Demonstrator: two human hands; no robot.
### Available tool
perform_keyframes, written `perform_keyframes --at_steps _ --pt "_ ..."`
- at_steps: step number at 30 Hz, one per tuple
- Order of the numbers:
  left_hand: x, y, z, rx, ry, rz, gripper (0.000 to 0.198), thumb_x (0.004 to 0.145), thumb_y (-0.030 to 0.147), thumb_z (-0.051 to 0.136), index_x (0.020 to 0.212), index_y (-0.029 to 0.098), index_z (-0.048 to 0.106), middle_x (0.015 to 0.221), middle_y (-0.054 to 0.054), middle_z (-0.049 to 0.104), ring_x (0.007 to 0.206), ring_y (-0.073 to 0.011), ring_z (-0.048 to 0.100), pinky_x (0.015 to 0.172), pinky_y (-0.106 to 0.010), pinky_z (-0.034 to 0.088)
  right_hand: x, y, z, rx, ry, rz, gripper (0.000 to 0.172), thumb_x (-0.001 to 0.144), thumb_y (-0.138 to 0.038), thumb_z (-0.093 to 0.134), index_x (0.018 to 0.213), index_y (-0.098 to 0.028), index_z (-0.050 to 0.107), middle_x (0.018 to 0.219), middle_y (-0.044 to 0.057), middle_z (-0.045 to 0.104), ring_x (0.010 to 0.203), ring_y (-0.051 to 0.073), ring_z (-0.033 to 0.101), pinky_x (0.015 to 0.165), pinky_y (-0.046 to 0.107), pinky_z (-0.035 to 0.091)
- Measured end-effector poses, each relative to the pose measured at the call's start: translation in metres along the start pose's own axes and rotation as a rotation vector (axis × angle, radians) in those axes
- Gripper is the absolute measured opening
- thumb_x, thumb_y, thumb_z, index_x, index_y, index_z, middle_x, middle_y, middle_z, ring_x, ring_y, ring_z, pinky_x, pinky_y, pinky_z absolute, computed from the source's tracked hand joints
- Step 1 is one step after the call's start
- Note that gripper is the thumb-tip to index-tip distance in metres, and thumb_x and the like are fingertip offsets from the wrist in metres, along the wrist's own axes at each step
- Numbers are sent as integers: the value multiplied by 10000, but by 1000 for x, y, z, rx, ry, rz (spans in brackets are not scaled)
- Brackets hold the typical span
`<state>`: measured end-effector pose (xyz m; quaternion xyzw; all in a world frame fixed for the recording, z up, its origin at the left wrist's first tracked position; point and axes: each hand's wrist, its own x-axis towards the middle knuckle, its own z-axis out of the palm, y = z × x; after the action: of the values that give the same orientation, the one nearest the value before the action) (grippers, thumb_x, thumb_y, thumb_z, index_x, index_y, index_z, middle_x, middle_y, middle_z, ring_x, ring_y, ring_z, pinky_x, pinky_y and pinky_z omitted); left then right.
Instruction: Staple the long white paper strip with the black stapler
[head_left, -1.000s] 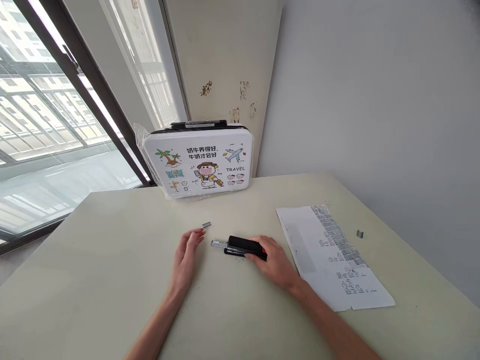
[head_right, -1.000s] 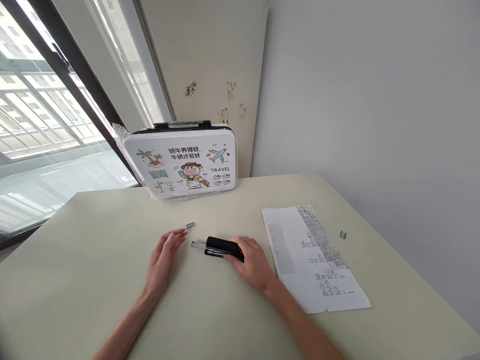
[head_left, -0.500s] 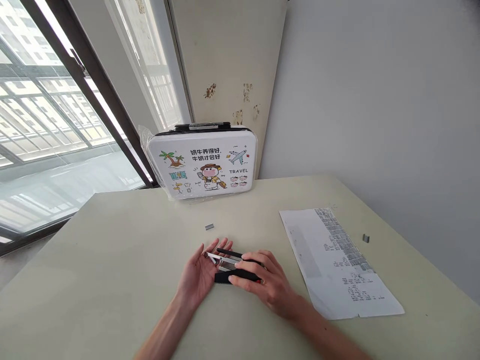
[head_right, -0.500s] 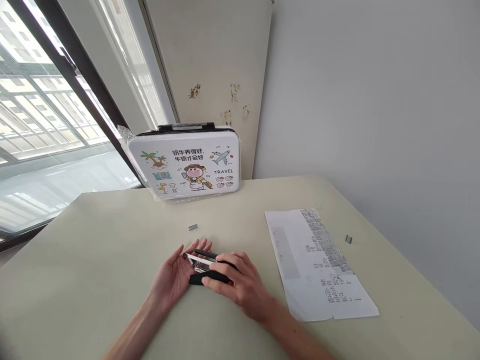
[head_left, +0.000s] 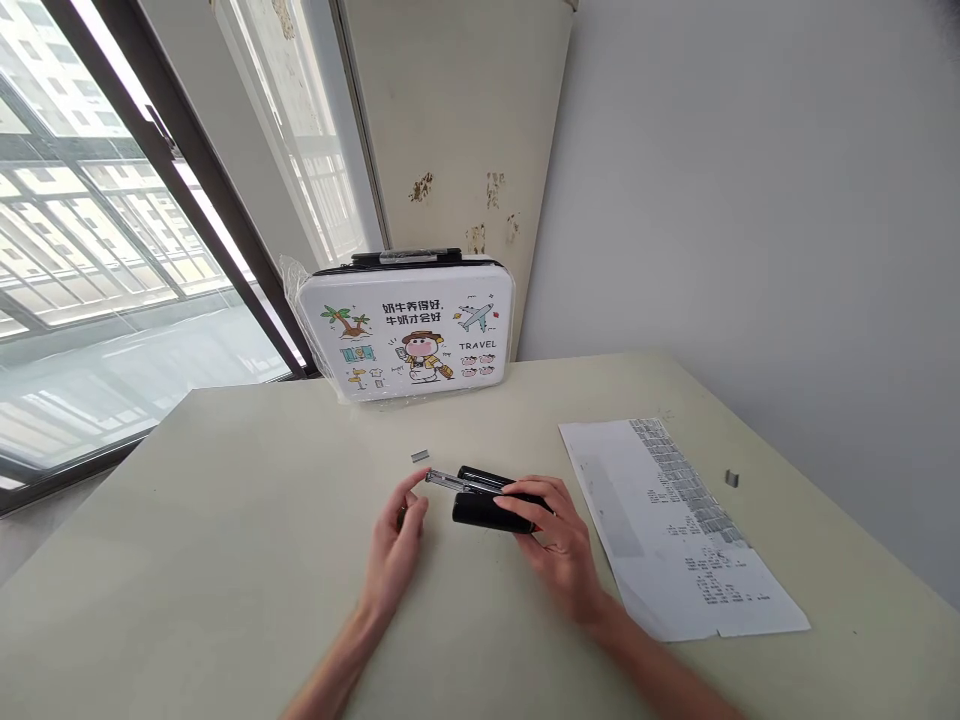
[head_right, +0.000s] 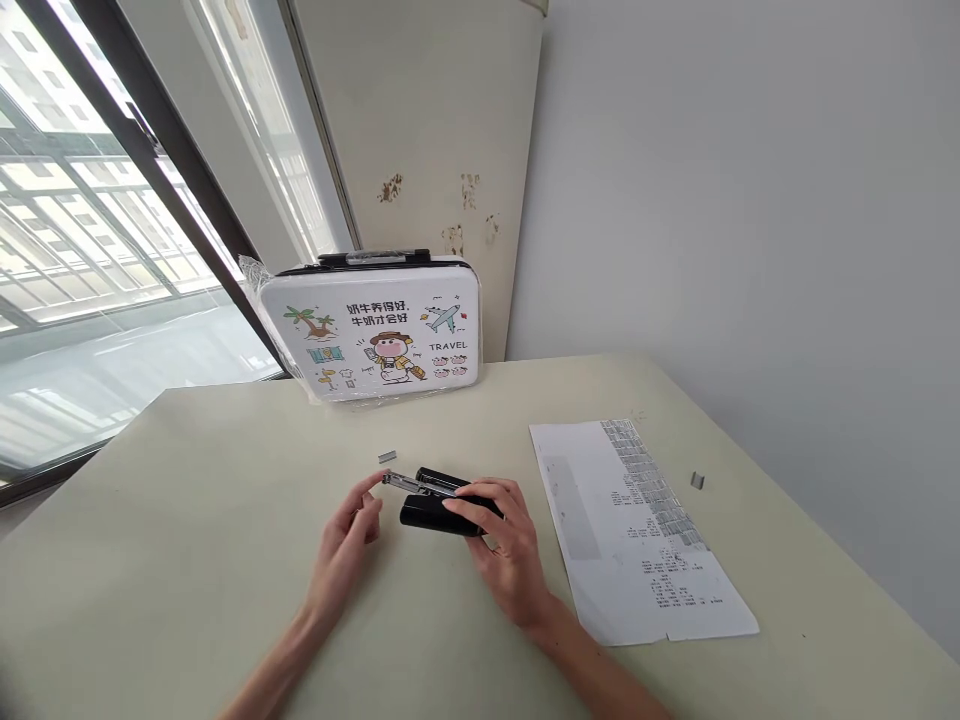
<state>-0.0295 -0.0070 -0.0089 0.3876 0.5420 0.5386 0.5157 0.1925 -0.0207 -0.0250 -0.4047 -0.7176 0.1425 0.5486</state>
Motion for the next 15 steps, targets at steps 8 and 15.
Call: perform_keyframes --at_steps 8,15 --pt "-15 -7 10 217 -257 241 398 786 252 785 1183 240 796 713 -2 475 681 -209 415 630 -280 354 -8 6 4 76 -67 97 397 975 -148 631 1302 -370 670 1195 60 706 1140 248 665 923 419 612" --pt "0 -5 4 -214 -159 -89 339 810 270 792 1127 164 734 663 71 369 553 -94 320 513 -216 279 11 24 25 31 -69 326 295 958 -322 671 1246 -269 702 1150 66 765 1033 244 728 901 383 607"
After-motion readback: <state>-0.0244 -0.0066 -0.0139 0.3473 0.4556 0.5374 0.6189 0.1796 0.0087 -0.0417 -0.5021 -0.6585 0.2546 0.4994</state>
